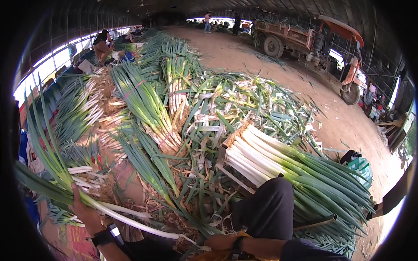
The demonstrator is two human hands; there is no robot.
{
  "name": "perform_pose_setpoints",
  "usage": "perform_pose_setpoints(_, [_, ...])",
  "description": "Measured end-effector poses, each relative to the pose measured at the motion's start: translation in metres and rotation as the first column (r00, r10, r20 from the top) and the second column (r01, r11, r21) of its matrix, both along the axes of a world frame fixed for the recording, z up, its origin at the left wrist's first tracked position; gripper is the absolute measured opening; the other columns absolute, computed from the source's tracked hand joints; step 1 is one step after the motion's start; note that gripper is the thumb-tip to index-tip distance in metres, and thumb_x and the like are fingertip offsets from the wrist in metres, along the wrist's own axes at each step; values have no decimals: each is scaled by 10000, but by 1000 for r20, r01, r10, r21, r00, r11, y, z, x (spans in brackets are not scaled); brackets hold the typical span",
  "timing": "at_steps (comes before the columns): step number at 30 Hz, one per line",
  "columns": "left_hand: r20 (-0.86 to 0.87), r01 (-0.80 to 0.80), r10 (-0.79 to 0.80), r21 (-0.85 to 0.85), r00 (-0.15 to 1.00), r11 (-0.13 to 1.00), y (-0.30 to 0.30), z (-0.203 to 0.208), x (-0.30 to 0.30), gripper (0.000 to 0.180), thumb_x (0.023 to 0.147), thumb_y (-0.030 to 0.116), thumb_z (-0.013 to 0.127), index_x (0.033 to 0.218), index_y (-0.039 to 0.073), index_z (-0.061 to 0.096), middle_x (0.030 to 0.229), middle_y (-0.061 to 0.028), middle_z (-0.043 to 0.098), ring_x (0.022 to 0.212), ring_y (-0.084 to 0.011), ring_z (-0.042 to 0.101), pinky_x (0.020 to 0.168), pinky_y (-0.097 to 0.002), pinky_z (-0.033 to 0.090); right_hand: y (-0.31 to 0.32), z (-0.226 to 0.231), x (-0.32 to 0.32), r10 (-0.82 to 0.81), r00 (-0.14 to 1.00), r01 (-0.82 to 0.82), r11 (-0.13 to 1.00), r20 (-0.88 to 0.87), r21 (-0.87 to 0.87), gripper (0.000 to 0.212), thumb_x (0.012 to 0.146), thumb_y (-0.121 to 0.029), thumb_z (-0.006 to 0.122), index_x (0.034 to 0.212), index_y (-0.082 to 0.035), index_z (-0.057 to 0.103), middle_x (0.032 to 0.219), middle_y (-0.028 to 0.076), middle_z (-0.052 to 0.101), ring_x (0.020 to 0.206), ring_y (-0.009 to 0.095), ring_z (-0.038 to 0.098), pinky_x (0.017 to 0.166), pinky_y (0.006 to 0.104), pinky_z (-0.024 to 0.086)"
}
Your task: Peeling the outer layers of leeks to clean them and then sorting/stacking them into a crate.
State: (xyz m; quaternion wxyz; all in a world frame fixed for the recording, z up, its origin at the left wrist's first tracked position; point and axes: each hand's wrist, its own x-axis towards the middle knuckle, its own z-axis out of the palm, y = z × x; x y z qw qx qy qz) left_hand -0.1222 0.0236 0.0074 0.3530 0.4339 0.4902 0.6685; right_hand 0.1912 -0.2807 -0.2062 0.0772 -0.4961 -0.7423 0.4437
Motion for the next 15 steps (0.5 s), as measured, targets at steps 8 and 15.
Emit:
perform_pose_setpoints(8, [-698, -65, 318, 364, 641, 929, 0, -28, 1, 444, 1031, 130, 515, 1458, 248, 499, 1230, -157, 419, 1170, -276, 503, 1018, -360, 420, 197, 173, 159, -617, 600, 123, 701, 510, 702, 647, 851, -266, 696, 1410, -67, 439, 1097, 213, 661, 921, 278, 691, 806, 361, 568])
perform_pose_setpoints(15, [-585, -37, 145, 192, 798, 981, -3, -36, -8, 500, 1006, 64, 530, 1468, 249, 482, 1267, -165, 411, 1184, -283, 513, 999, -377, 453, 184, 377, 96, -590, 805, 294, 308, -60, 905, 435, 795, -172, 744, 1159, 12, 593, 1033, 215, 652, 878, 335, 685, 699, 424, 556])
